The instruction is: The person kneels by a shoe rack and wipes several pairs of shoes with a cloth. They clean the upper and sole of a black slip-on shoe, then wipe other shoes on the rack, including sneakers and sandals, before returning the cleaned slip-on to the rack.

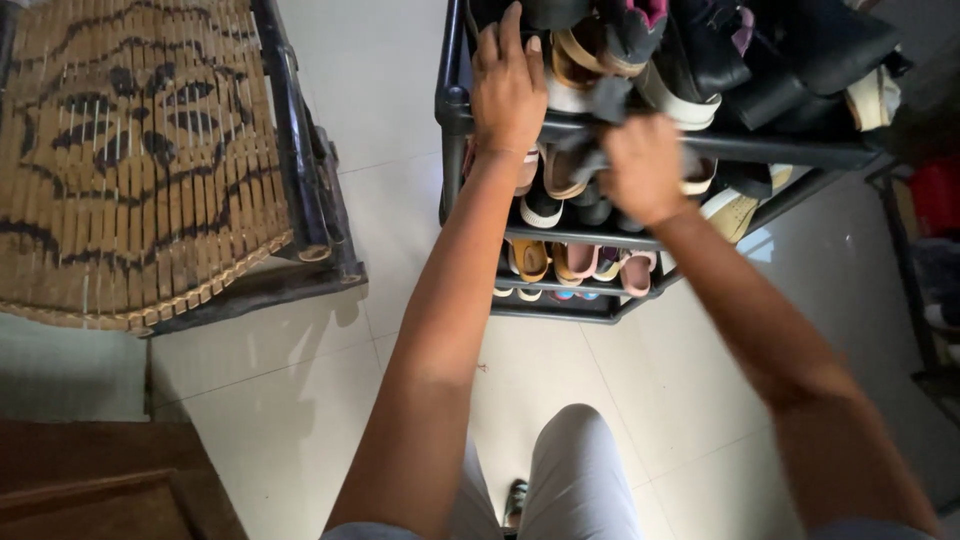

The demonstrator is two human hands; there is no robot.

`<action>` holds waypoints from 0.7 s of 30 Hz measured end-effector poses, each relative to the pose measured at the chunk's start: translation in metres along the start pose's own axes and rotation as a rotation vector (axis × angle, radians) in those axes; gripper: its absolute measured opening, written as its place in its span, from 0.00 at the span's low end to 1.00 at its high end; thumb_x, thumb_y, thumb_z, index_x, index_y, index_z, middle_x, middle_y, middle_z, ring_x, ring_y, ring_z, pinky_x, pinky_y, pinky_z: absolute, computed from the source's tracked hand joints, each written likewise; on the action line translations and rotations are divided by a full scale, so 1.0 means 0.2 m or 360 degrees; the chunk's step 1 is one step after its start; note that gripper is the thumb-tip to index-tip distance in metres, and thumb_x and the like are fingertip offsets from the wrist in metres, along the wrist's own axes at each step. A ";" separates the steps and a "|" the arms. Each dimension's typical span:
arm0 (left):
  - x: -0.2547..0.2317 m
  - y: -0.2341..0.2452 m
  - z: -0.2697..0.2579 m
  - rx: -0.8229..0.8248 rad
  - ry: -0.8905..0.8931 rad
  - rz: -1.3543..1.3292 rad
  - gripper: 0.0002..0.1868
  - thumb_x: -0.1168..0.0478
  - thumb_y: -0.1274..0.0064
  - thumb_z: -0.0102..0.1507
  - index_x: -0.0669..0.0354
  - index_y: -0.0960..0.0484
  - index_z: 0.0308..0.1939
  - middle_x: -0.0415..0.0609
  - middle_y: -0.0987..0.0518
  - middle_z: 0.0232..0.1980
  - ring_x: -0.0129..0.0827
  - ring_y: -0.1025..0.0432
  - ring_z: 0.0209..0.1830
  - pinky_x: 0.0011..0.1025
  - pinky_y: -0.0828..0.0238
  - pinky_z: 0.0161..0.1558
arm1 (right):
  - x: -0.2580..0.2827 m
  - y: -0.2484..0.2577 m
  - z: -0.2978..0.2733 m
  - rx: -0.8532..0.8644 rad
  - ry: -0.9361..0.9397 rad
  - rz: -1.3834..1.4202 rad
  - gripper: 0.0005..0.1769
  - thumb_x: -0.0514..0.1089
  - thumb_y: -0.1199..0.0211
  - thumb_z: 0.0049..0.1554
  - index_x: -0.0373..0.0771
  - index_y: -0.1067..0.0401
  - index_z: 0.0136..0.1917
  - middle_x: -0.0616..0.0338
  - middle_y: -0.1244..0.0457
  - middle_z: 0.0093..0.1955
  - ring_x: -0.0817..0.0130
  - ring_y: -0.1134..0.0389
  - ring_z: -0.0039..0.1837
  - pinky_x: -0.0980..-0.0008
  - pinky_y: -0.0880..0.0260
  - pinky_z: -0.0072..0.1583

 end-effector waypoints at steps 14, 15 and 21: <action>0.02 0.00 -0.02 0.0001 -0.0112 0.0019 0.18 0.58 0.58 0.74 0.46 0.36 0.69 0.50 0.29 0.60 0.55 0.26 0.53 0.46 0.24 0.52 | 0.05 0.15 0.08 0.0032 0.0006 0.0048 0.31 0.51 0.27 0.47 0.38 0.30 0.61 0.50 0.42 0.52 0.49 0.43 0.52 0.53 0.40 0.52; 0.03 -0.01 -0.02 -0.0041 -0.0109 -0.0003 0.19 0.56 0.59 0.75 0.44 0.37 0.70 0.49 0.29 0.61 0.55 0.26 0.55 0.46 0.21 0.48 | 0.02 0.20 0.06 -0.0030 -0.0026 0.0135 0.31 0.47 0.30 0.47 0.36 0.31 0.62 0.47 0.44 0.51 0.45 0.45 0.50 0.50 0.41 0.51; 0.00 0.02 0.01 -0.0009 -0.0036 -0.0082 0.23 0.47 0.69 0.77 0.47 0.40 0.74 0.53 0.26 0.63 0.51 0.26 0.62 0.45 0.27 0.64 | 0.17 0.07 0.19 -0.0184 0.0170 0.0079 0.23 0.44 0.29 0.44 0.37 0.33 0.51 0.47 0.40 0.52 0.52 0.43 0.48 0.54 0.44 0.45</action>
Point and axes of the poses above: each hand's wrist, its own z-axis towards the middle knuckle, its own y-axis out of the back of the hand, x = y × z, the point moved 6 cm from there along z, towards the middle knuckle
